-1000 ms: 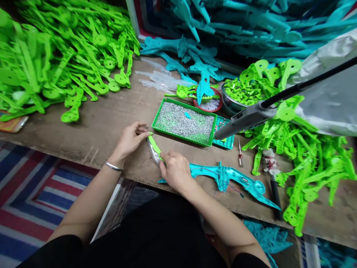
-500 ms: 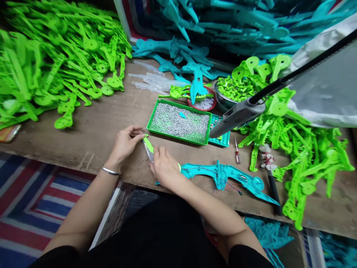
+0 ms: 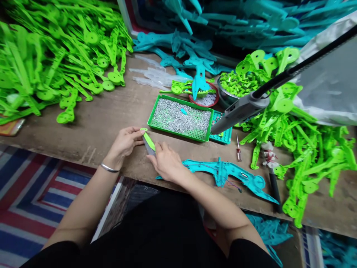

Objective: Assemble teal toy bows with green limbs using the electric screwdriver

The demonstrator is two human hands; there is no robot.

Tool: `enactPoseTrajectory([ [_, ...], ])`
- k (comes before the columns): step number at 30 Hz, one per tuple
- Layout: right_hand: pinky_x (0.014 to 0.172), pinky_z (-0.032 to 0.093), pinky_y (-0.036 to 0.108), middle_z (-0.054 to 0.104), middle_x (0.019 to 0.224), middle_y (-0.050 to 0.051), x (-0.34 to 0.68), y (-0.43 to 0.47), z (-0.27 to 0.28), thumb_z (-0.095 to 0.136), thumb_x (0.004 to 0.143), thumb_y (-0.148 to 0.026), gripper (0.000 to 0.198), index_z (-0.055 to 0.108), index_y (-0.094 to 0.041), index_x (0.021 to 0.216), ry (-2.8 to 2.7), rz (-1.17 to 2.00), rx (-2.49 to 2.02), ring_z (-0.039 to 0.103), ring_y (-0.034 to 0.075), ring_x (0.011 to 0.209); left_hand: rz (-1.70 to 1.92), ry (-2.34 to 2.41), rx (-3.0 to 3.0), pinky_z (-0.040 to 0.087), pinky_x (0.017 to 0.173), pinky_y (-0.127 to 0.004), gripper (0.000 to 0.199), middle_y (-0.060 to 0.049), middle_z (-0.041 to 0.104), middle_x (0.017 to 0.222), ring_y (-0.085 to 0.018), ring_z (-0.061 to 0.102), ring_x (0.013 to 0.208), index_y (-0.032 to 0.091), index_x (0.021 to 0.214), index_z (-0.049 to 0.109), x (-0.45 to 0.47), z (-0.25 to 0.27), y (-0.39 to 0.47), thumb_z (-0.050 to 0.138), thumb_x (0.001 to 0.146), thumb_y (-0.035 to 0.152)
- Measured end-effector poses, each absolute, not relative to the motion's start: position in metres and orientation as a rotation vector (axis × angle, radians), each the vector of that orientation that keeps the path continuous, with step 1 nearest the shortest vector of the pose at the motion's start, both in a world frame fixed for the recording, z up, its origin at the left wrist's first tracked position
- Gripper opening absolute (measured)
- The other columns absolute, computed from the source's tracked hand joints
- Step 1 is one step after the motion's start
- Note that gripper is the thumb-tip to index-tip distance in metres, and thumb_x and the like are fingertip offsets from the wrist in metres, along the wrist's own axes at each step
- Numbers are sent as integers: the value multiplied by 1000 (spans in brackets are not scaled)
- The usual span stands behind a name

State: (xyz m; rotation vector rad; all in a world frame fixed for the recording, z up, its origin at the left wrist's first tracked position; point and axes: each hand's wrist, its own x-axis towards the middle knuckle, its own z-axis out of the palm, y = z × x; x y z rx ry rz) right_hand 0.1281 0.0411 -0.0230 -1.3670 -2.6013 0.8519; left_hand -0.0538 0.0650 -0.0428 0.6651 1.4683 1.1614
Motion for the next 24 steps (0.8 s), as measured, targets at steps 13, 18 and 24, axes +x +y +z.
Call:
enactPoseTrajectory([
  [13,63,40,24,66,74,-1,131,85,-43,67,80,-18,21,75,-11,98,-1797,1990,-1225,49,8,61,1405,1405,593,58,64,-26,33,2,65,76,-11,64,66,17,95,57,-33,-50,48,78,74,31],
  [18,71,45,24,70,81,1,135,86,-41,66,79,-16,18,74,-11,94,-1739,2022,-1115,56,9,69,1438,1383,574,58,81,-29,60,-5,69,105,-15,69,92,18,119,50,2,-60,-4,81,72,38],
  [24,67,44,24,68,79,2,137,82,-38,67,78,-14,14,71,-10,90,-1705,2025,-1084,55,9,67,1190,1213,588,58,86,-34,61,-8,74,104,-19,72,93,16,117,52,40,-60,-36,84,68,33],
])
